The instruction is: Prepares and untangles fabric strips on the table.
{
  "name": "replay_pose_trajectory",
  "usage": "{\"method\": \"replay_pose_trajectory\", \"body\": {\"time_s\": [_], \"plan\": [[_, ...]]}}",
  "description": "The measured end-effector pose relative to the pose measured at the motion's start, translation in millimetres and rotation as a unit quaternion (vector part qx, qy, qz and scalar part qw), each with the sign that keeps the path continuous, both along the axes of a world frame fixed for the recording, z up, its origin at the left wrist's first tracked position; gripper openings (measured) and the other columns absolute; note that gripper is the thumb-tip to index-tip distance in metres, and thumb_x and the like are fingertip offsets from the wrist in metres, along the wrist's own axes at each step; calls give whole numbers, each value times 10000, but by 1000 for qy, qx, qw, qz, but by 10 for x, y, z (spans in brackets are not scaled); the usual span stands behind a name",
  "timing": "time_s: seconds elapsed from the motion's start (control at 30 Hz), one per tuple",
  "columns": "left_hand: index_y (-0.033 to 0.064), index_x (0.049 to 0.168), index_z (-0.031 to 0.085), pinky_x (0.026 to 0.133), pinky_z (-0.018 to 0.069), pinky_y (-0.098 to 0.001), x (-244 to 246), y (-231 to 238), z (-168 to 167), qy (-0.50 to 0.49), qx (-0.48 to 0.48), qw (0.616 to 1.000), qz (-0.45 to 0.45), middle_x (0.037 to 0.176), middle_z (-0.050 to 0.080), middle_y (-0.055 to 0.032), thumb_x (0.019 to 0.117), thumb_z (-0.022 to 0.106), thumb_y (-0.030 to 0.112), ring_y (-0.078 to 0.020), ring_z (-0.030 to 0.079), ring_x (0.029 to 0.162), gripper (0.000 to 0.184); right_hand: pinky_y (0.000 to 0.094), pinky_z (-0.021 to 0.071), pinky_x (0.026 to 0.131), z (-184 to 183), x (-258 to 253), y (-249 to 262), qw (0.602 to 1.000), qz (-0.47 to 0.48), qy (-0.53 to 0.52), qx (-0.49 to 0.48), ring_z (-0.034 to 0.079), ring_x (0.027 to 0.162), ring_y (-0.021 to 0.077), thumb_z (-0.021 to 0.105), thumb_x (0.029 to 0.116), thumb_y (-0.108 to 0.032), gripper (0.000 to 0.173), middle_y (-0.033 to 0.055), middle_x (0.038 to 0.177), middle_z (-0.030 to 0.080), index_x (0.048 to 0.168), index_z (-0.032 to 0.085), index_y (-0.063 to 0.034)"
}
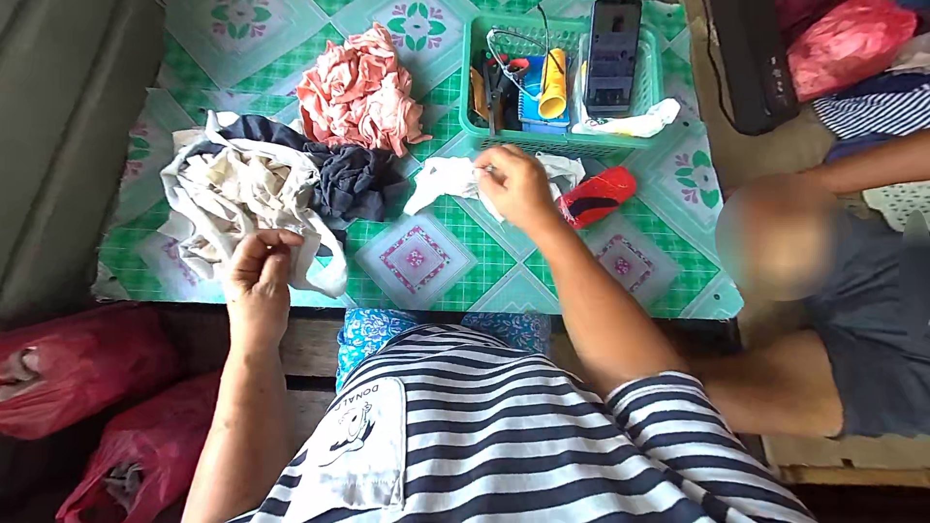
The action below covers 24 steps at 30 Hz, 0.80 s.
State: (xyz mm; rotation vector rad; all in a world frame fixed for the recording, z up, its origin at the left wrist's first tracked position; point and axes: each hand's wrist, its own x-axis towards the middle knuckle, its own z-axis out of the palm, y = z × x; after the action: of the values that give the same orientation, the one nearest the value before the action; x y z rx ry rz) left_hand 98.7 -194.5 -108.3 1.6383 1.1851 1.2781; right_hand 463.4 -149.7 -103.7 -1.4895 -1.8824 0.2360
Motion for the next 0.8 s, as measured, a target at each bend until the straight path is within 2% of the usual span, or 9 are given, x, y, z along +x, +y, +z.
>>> {"method": "replay_pose_trajectory", "body": {"time_s": [0.07, 0.17, 0.27, 0.33, 0.43, 0.53, 0.67, 0.8], "plan": [[86, 1121, 647, 784, 531, -175, 105, 14, -70, 7, -23, 1000, -14, 1014, 662, 104, 1002, 482, 45, 46, 611, 842, 207, 541, 515, 830, 67, 301, -308, 1000, -20, -20, -5, 660, 827, 326, 597, 977, -120, 196, 191, 945, 701, 1033, 738, 5], [32, 1141, 644, 773, 532, -172, 309, 43, -185, 33, -58, 997, -42, 1018, 670, 50, 1006, 489, 53, 43, 613, 830, 206, 624, 481, 875, -10, 704, -751, 991, -75, -81, -80, 661, 862, 398, 597, 988, -139, 224, 226, 953, 695, 1084, 753, -8], [-7, 1159, 648, 783, 537, -209, 543, 66, -267, 87, -88, 989, -79, 1066, 679, -37, 1034, 495, 65, 1, 621, 841, 210, 655, 466, 951, -80, 839, -1018, 978, -136, -72, -140, 681, 1016, 439, 576, 1010, -135, 310, 259, 1148, 702, 1266, 699, -10], [-15, 1157, 657, 781, 534, -247, 677, 77, -324, 121, -88, 983, -106, 1086, 675, -91, 1037, 500, 62, -44, 618, 833, 211, 623, 483, 945, -87, 773, -1084, 982, -145, -38, -118, 689, 1012, 408, 568, 1011, -134, 309, 241, 1159, 707, 1259, 696, 0], [-3, 1152, 672, 756, 533, -286, 820, 75, -418, 151, -85, 976, -133, 1075, 675, -108, 1035, 525, 72, -82, 615, 808, 203, 584, 499, 907, -128, 534, -1039, 990, -107, -20, -88, 687, 909, 359, 569, 1004, -118, 252, 211, 1037, 720, 1141, 740, 5], [-11, 1154, 683, 827, 546, -357, 862, 46, -517, 168, -79, 970, -155, 1094, 688, -137, 1026, 528, 51, -153, 651, 893, 210, 585, 496, 887, -276, 310, -863, 993, -72, -57, -73, 692, 873, 360, 604, 983, -131, 219, 191, 938, 723, 1082, 760, -14], [-8, 1107, 702, 851, 549, -348, 804, -12, -649, 155, -51, 974, -159, 1096, 680, -132, 994, 538, 23, -155, 656, 929, 202, 618, 460, 972, -328, 113, -619, 985, -79, -98, -122, 689, 1013, 410, 622, 995, -166, 259, 228, 1047, 721, 1164, 726, 0], [-4, 1089, 702, 840, 543, -296, 776, -13, -684, 125, -40, 978, -164, 1081, 681, -111, 989, 528, 23, -109, 647, 912, 203, 613, 447, 1002, -299, -45, -437, 987, -66, -112, -97, 679, 1061, 411, 614, 990, -155, 268, 237, 1090, 715, 1182, 713, 3]]}}
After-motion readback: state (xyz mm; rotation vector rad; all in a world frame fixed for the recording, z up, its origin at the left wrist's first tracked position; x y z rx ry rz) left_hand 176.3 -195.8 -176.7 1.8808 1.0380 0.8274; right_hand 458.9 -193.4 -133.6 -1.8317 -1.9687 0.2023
